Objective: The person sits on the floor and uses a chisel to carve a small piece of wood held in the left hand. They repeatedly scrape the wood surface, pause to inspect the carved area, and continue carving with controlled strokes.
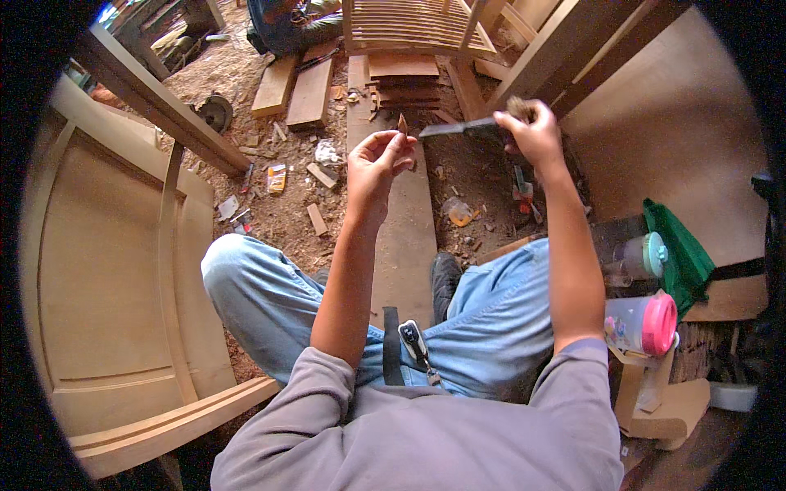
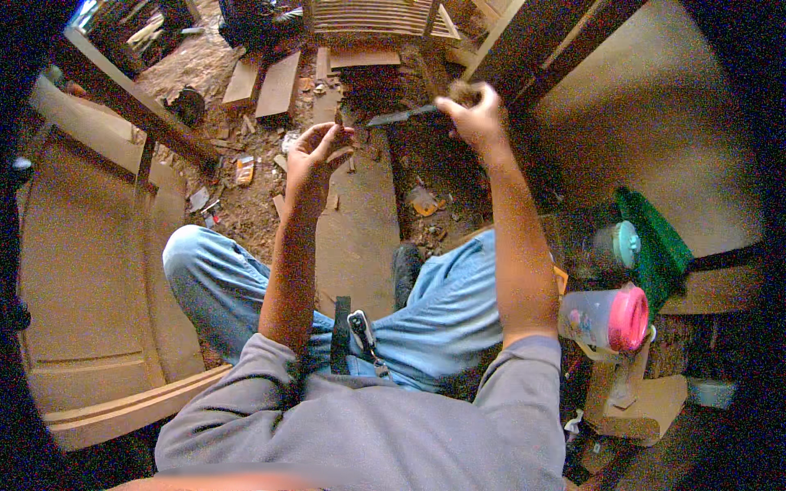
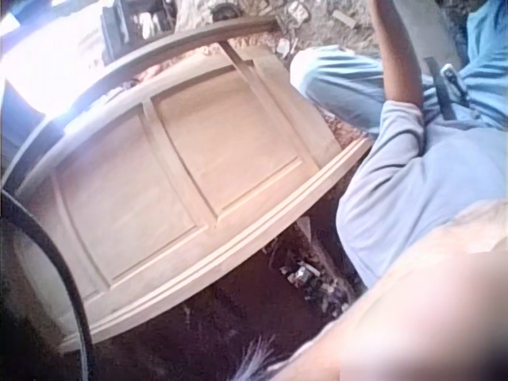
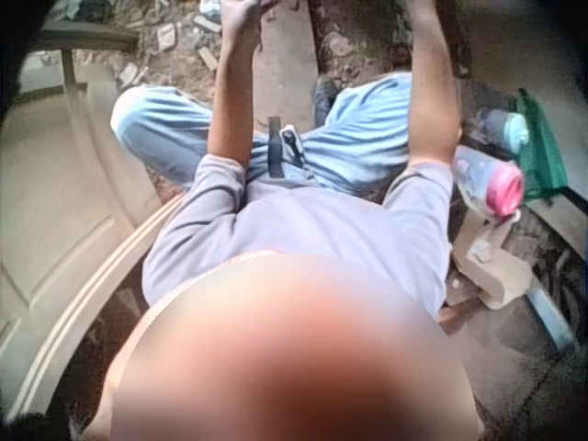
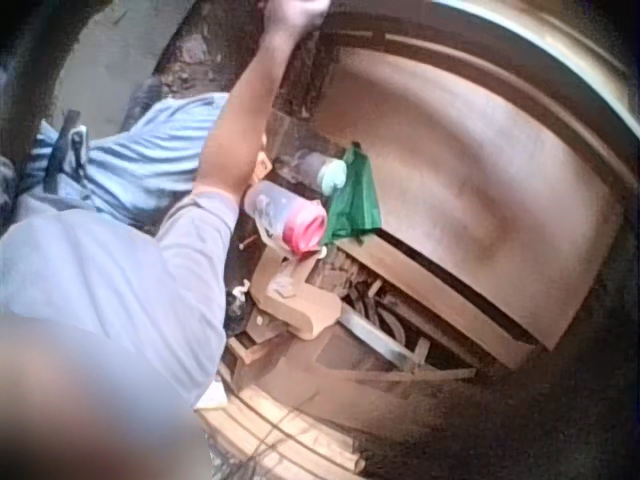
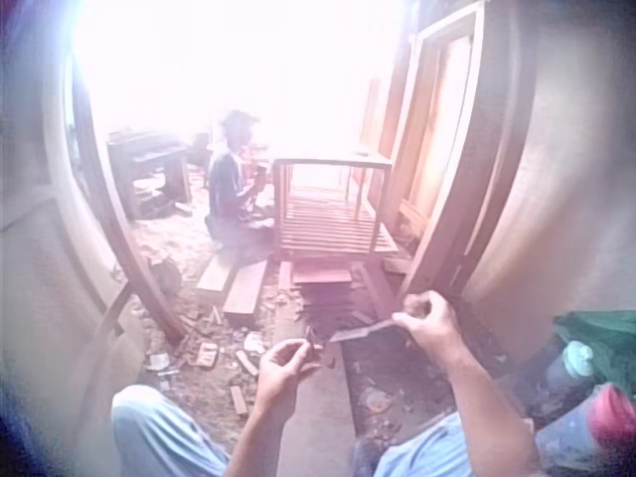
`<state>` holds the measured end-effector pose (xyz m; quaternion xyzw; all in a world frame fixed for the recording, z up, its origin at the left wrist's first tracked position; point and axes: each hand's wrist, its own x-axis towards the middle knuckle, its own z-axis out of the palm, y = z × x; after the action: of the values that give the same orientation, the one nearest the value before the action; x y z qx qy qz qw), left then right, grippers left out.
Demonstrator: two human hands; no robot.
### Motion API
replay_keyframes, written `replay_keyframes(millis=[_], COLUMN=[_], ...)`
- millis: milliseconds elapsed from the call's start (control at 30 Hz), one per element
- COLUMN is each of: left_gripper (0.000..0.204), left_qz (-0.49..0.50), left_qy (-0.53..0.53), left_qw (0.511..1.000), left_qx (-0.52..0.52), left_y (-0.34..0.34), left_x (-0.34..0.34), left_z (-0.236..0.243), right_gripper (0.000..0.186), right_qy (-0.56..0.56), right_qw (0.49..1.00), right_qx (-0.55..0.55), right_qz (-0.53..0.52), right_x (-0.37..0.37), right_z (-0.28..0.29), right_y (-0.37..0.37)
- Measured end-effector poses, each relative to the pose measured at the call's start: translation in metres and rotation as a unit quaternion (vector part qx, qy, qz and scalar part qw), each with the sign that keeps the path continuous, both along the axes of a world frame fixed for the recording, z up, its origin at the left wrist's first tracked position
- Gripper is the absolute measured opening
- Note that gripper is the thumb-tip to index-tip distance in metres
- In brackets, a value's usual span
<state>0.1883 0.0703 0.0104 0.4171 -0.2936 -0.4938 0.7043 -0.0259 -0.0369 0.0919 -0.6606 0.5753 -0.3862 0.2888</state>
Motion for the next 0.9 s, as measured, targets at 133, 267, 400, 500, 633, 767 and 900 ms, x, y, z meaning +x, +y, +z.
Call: replay_keyframes(millis=[133, 267, 400, 500, 633, 767, 900], left_gripper=[0.015, 0.016, 0.019, 0.023, 0.018, 0.028, 0.035], left_qz=[0.002, -0.006, -0.008, -0.013, 0.001, 0.014, 0.038], left_qy=[-0.004, -0.053, -0.186, -0.271, -0.252, -0.134, -0.131], left_qw=[1.000, 0.999, 0.983, 0.962, 0.967, 0.991, 0.990], left_qx=[0.026, 0.008, 0.003, -0.041, -0.021, 0.014, -0.024], left_y=[-0.006, -0.018, -0.019, -0.020, -0.010, -0.003, -0.008], left_x=[0.014, 0.032, 0.060, 0.085, 0.108, 0.116, 0.117], left_z=[0.007, 0.022, 0.043, 0.058, 0.053, 0.036, 0.032], right_gripper=[0.023, 0.017, 0.020, 0.034, 0.045, 0.051, 0.073], right_qy=[-0.264, -0.540, -0.699, -0.627, -0.657, -0.578, -0.261], right_qw=[0.955, 0.841, 0.709, 0.748, 0.681, 0.743, 0.895], right_qx=[0.125, 0.010, 0.092, 0.168, 0.251, 0.233, 0.139], right_qz=[-0.054, -0.035, 0.037, 0.139, 0.204, 0.244, 0.332], right_x=[-0.022, -0.039, -0.049, -0.048, -0.028, -0.004, 0.013], right_z=[-0.019, -0.012, 0.002, 0.004, -0.001, 0.005, 0.014], right_y=[-0.002, -0.009, -0.011, -0.012, -0.004, 0.022, 0.046])
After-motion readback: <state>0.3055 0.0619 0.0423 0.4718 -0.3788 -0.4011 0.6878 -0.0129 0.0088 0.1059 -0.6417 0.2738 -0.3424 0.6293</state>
